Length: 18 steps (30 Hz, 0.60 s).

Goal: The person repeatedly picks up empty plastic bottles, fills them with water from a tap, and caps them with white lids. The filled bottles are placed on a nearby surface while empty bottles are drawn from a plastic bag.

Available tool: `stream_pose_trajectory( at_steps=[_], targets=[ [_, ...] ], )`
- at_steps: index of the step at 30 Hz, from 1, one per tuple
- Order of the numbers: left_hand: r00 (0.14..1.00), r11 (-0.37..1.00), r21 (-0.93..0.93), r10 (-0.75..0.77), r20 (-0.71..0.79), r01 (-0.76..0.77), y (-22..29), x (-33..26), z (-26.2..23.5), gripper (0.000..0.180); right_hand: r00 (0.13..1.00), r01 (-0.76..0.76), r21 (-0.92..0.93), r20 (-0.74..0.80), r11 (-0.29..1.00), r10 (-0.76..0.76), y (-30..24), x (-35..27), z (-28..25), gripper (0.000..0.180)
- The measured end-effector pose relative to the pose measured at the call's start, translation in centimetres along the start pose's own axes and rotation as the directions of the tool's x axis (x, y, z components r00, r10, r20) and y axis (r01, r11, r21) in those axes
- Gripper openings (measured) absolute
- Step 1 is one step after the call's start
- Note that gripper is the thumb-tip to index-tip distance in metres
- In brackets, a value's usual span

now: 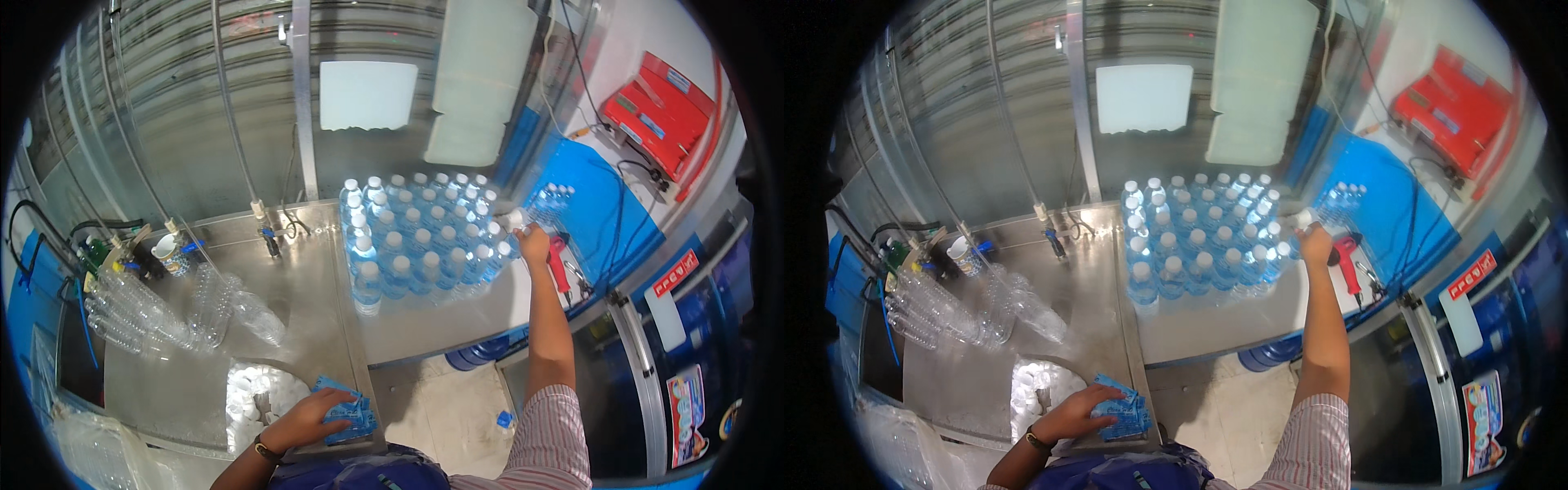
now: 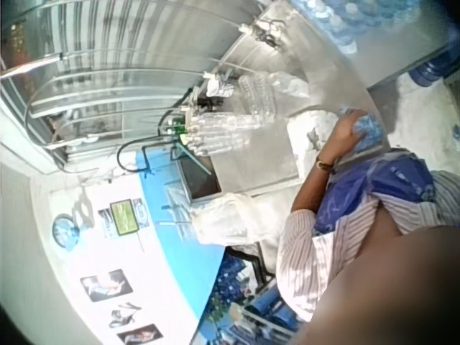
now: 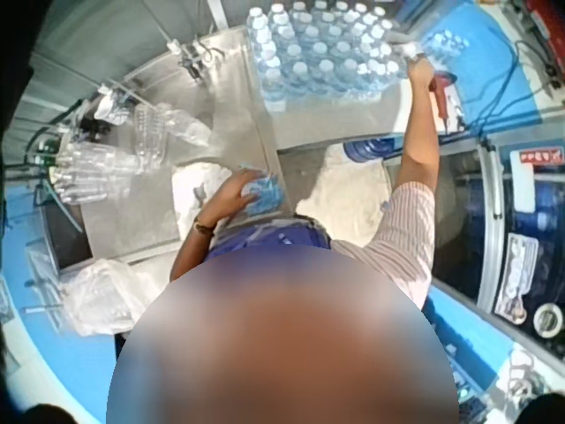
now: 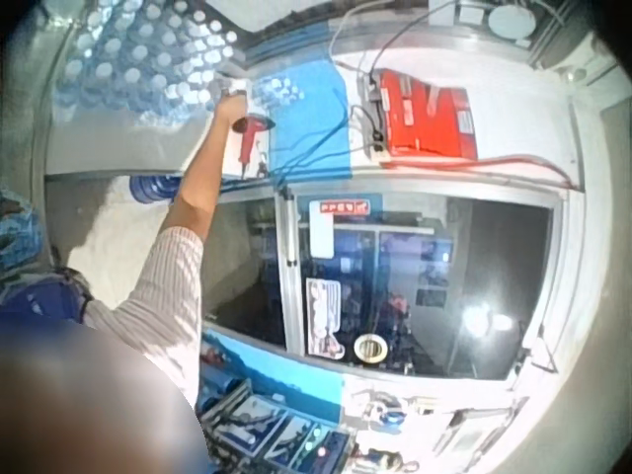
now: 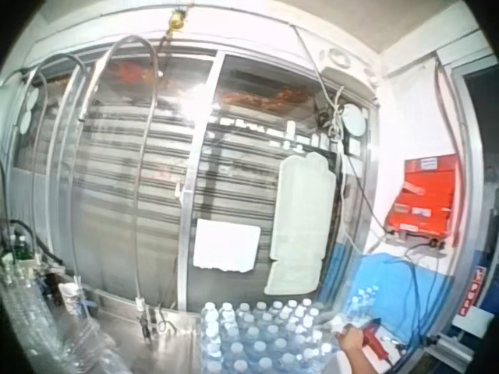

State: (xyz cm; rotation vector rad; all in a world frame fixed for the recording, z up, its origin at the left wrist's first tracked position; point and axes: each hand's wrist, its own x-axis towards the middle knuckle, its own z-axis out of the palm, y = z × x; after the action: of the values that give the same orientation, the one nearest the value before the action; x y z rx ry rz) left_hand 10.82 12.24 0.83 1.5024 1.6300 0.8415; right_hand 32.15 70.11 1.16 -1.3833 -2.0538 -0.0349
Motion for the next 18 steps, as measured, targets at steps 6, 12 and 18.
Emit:
stream_pose_trajectory(
  at_steps=[6,12,18],
  targets=[
    [0.997,0.998,-0.018,-0.067,-0.047,0.067,0.3,0.1,-0.1,0.047,0.987,-0.013,0.039,0.162,0.999,0.006,-0.3,5.6,8.0,0.051],
    [0.993,0.995,-0.042,-0.097,-0.067,0.095,0.1,-0.3,-0.3,0.046,0.977,0.061,0.002,0.205,0.998,-0.06,-1.7,6.5,7.9,0.045],
    [0.991,0.999,0.034,0.037,-0.126,-0.033,-1.7,-1.8,-0.3,0.046,0.942,0.321,0.5,-0.256,0.804,-0.217,-13.6,-6.5,-2.0,0.03]
  ],
)
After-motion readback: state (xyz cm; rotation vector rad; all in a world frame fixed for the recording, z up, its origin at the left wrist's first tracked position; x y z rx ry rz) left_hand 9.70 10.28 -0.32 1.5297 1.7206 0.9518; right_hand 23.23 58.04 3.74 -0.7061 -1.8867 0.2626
